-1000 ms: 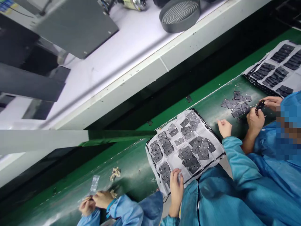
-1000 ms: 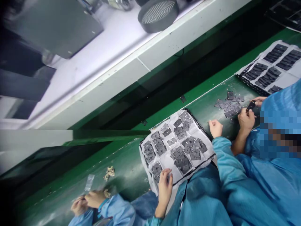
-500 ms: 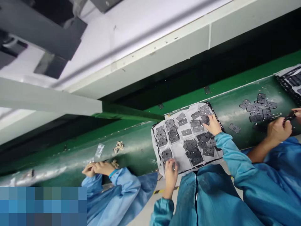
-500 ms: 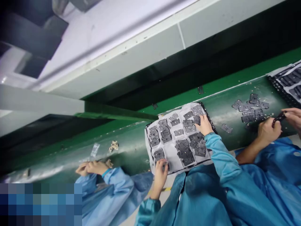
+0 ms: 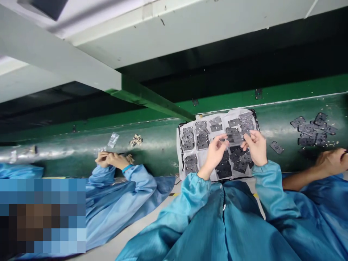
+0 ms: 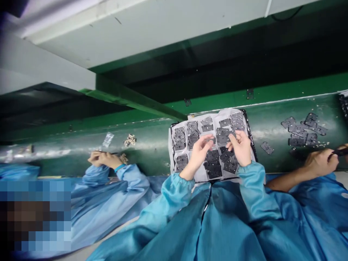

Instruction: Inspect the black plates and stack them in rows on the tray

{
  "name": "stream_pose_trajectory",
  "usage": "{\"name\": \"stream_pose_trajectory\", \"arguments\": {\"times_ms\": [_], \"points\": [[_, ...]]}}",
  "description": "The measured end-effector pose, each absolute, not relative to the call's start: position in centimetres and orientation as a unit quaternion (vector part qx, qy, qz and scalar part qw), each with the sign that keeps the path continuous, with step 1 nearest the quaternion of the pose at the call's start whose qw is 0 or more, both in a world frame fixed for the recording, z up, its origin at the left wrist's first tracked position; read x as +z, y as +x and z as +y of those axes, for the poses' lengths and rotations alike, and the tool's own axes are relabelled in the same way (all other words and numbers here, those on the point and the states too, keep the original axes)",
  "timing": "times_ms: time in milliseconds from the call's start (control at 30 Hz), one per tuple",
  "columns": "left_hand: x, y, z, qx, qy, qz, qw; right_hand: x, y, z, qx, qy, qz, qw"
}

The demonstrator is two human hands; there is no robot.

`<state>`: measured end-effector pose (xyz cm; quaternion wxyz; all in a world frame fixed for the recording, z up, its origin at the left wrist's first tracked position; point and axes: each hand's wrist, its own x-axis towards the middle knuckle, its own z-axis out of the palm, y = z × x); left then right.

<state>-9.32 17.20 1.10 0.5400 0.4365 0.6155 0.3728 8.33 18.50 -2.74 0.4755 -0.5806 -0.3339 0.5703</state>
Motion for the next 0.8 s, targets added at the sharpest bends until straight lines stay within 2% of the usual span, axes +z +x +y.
{"name": "stream_pose_trajectory", "arguments": {"times_ms": [100, 367, 567, 800], "points": [[3.7, -6.9, 16.8, 0.416, 0.334, 0.587, 0.609, 1.1, 6.2, 16.7, 0.58, -0.56, -0.291, 0.515], [6.9, -6.1, 16.4, 0.467, 0.272, 0.619, 0.57, 4.8, 4.3, 15.6, 0.552, -0.572, -0.284, 0.536], [6.8, -6.6, 16.0, 0.466, 0.28, 0.658, 0.52, 4.4, 3.8, 15.9, 0.507, -0.613, -0.277, 0.539], [2.8, -8.7, 12.6, 0.467, 0.215, 0.668, 0.537, 0.9, 2.9, 12.2, 0.589, -0.598, -0.278, 0.468]]}}
